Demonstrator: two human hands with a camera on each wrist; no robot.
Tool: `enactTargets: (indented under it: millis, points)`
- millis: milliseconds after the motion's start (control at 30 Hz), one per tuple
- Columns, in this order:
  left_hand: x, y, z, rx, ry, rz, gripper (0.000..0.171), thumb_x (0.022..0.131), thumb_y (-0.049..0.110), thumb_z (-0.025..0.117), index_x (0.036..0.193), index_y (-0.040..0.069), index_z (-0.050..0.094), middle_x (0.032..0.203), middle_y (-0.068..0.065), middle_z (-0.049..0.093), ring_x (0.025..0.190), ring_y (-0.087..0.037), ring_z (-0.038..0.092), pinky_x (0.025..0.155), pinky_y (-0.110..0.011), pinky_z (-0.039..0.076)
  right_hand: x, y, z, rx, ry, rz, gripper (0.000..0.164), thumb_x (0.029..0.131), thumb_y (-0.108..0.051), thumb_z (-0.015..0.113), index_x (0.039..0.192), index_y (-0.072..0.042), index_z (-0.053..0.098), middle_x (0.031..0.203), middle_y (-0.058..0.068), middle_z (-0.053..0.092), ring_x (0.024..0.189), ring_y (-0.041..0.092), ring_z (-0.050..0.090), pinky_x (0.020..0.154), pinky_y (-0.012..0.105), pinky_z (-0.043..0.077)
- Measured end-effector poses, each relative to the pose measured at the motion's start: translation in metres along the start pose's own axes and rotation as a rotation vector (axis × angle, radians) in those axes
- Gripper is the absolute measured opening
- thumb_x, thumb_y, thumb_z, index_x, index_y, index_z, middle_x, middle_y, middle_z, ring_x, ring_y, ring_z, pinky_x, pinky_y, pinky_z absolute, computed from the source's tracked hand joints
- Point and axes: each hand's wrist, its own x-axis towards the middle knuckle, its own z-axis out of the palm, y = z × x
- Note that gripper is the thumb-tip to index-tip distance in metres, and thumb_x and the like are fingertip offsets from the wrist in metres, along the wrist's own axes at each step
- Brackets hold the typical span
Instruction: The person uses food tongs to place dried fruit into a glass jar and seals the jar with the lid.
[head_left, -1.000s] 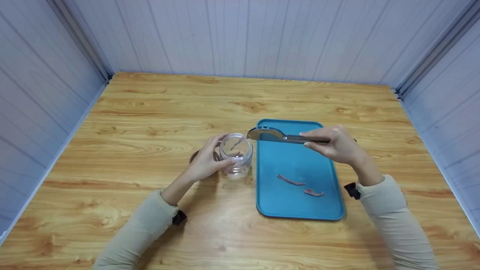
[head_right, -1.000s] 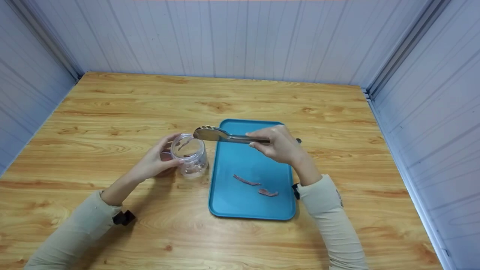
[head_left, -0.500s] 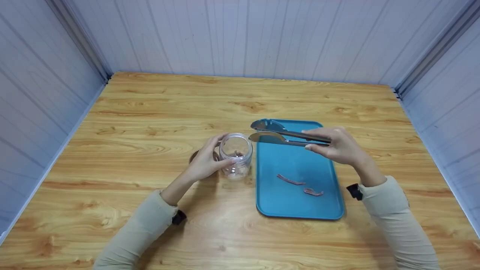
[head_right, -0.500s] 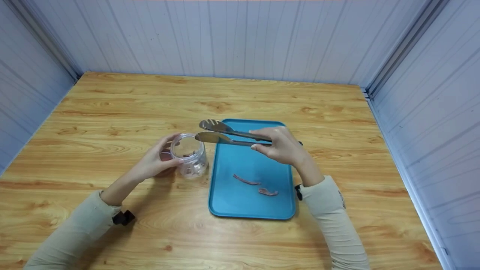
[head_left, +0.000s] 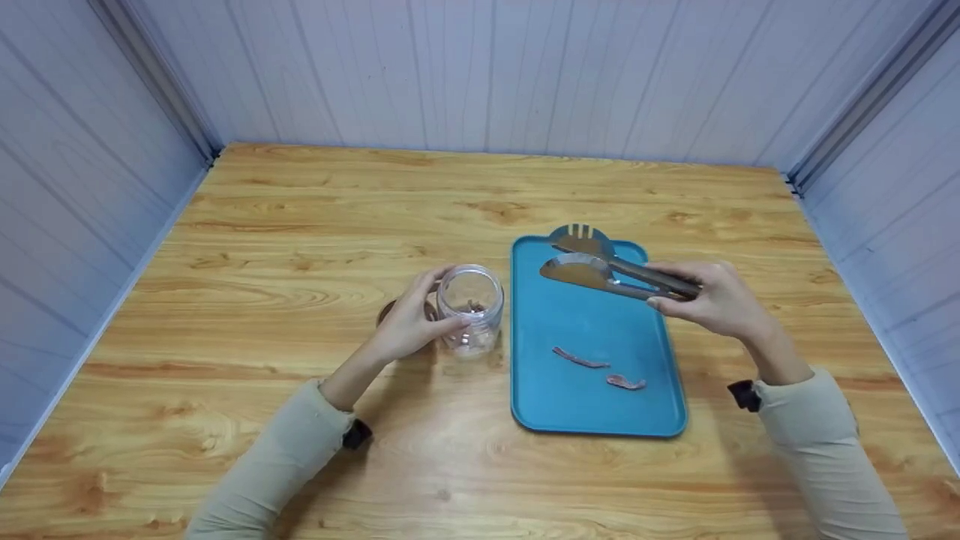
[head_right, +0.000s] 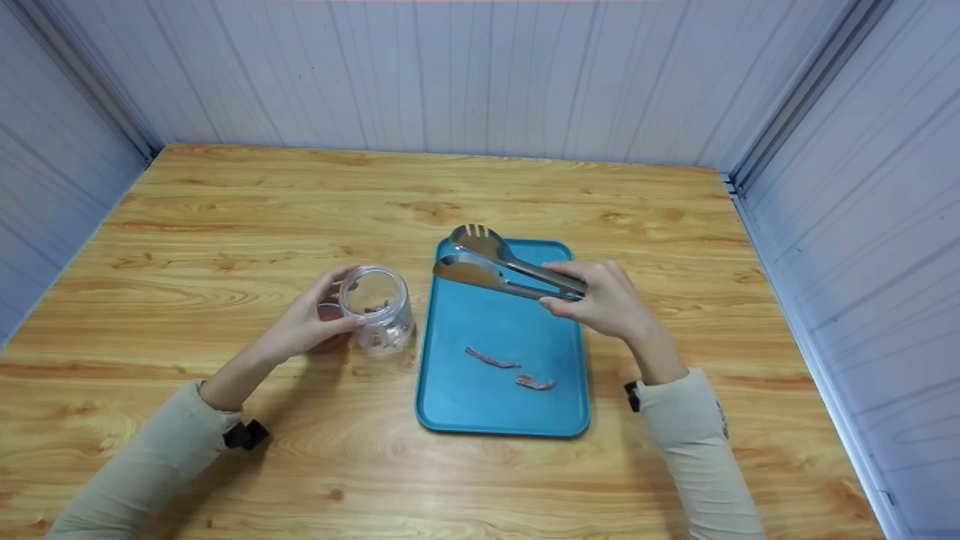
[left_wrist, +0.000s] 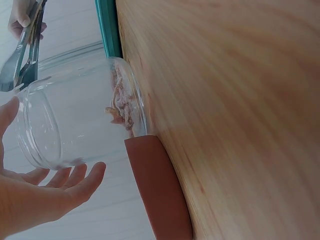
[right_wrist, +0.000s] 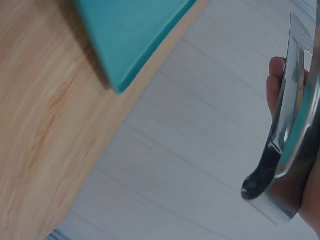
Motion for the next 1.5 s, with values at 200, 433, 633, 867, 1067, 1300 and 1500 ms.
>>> enactTargets:
  millis: [200, 433, 633, 867, 1067, 1300, 1500]
  points:
    - [0.000, -0.002, 0.000, -0.002, 0.006, 0.008, 0.074, 0.073, 0.020, 0.073, 0.133, 0.005, 0.034, 0.122, -0.016, 0.039, 0.091, -0.027, 0.045, 0.076, -0.042, 0.042, -0.017, 0.009, -0.005, -0.032, 0.006, 0.061, 0.043, 0.071, -0.005, 0.072, 0.113, -0.006, 0.061, 0.083, 0.001, 0.061, 0.052, 0.009, 0.046, 0.042, 0.020, 0.037]
    - [0.001, -0.003, 0.000, -0.004, 0.002, 0.020, 0.073, 0.073, 0.019, 0.073, 0.133, 0.003, 0.034, 0.119, -0.014, 0.040, 0.082, -0.027, 0.046, 0.072, -0.043, 0.043, -0.038, 0.018, -0.008, -0.050, -0.028, 0.020, 0.042, 0.070, -0.008, 0.074, 0.110, -0.004, 0.061, 0.075, -0.004, 0.053, 0.050, 0.007, 0.041, 0.041, 0.020, 0.036]
    - [0.001, -0.002, 0.000, 0.018, -0.001, 0.009, 0.073, 0.074, 0.020, 0.072, 0.134, 0.003, 0.033, 0.120, -0.016, 0.040, 0.079, -0.022, 0.046, 0.070, -0.038, 0.043, -0.056, 0.018, -0.005, -0.085, -0.040, 0.023, 0.041, 0.069, -0.012, 0.076, 0.107, -0.006, 0.062, 0.072, -0.008, 0.050, 0.053, 0.006, 0.042, 0.042, 0.020, 0.035]
    - [0.001, -0.002, 0.000, 0.010, 0.001, 0.000, 0.073, 0.074, 0.021, 0.072, 0.133, 0.005, 0.034, 0.121, -0.017, 0.039, 0.085, -0.023, 0.045, 0.074, -0.043, 0.042, -0.069, 0.018, 0.006, -0.068, -0.097, 0.061, 0.041, 0.069, -0.015, 0.076, 0.106, -0.007, 0.061, 0.081, -0.005, 0.055, 0.063, 0.009, 0.049, 0.050, 0.024, 0.043]
    - [0.001, -0.002, 0.000, 0.013, 0.006, 0.008, 0.073, 0.073, 0.021, 0.073, 0.133, 0.005, 0.034, 0.121, -0.015, 0.039, 0.093, -0.025, 0.044, 0.077, -0.044, 0.041, -0.075, 0.020, 0.015, -0.076, -0.127, 0.080, 0.040, 0.070, -0.020, 0.076, 0.105, -0.009, 0.061, 0.085, 0.000, 0.058, 0.067, 0.011, 0.053, 0.054, 0.026, 0.045]
    - [0.001, -0.001, 0.001, 0.006, 0.000, 0.010, 0.073, 0.073, 0.022, 0.073, 0.133, 0.004, 0.034, 0.120, -0.016, 0.040, 0.084, -0.025, 0.046, 0.072, -0.042, 0.043, -0.080, 0.022, 0.024, -0.107, -0.146, 0.068, 0.035, 0.071, -0.023, 0.074, 0.100, -0.008, 0.062, 0.082, -0.001, 0.058, 0.064, 0.006, 0.051, 0.051, 0.024, 0.043]
    - [0.000, 0.000, 0.000, 0.023, 0.003, 0.011, 0.074, 0.073, 0.025, 0.073, 0.133, 0.004, 0.035, 0.122, -0.017, 0.040, 0.098, -0.028, 0.044, 0.083, -0.046, 0.038, -0.078, 0.021, 0.030, -0.115, -0.179, 0.082, 0.033, 0.074, -0.027, 0.071, 0.100, -0.009, 0.063, 0.083, 0.000, 0.060, 0.061, 0.004, 0.050, 0.050, 0.023, 0.042]
